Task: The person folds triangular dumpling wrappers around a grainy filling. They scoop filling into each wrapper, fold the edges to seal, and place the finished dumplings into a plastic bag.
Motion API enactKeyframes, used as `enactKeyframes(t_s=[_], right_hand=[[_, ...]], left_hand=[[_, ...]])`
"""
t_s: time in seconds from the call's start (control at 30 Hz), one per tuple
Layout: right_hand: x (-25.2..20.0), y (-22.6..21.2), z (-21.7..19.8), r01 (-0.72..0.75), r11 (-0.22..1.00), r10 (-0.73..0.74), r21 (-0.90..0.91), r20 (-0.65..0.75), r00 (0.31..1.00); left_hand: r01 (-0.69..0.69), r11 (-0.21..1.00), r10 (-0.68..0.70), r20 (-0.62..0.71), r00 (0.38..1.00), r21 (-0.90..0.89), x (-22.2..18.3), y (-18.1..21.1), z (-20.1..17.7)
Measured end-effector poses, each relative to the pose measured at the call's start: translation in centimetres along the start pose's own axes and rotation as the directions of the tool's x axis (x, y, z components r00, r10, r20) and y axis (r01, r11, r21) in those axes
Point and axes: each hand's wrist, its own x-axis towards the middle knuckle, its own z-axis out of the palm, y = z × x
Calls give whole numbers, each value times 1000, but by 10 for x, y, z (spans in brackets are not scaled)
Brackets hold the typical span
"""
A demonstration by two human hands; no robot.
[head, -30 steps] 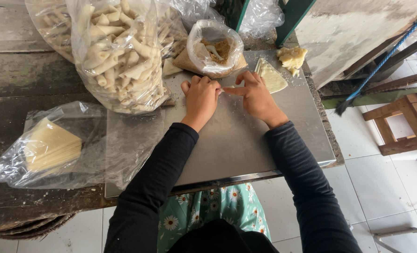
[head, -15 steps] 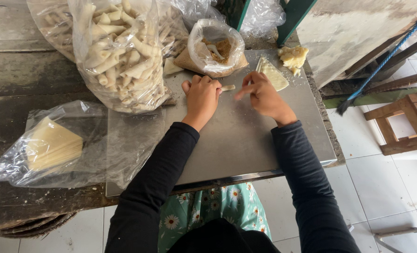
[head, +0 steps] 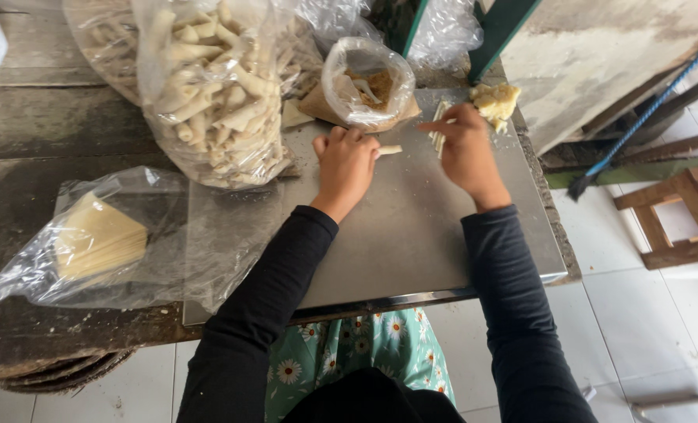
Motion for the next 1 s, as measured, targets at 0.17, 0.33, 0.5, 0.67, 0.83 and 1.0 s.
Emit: enactKeyframes(t_s=[0.17, 0.33, 0.5, 0.67, 0.83, 1.0], right_hand=[[-8, 31, -18, -76, 943, 31, -325, -144, 989], [-15, 50, -20, -116, 939, 68, -325, -156, 985], [-17, 50, -22, -146, 947, 111, -286, -134, 985], [-15, 63, -39, -310, 948, 303, 76, 86, 949], [-18, 88, -31, -221, 967, 208, 125, 110, 972], [-15, 112, -2, -226, 974, 226, -9, 64, 972]], left_hand=[[-153, 986, 167, -282, 945, 70, 10, 52, -76], [156, 831, 253, -611, 750, 535, 39, 46, -178], [237, 763, 247, -611, 753, 601, 81, 16, -206], [-49, 926, 221, -432, 874, 374, 56, 51, -119], [-198, 978, 203, 83, 976, -57, 30, 89, 2], [-172, 984, 160, 216, 963, 36, 28, 80, 87]])
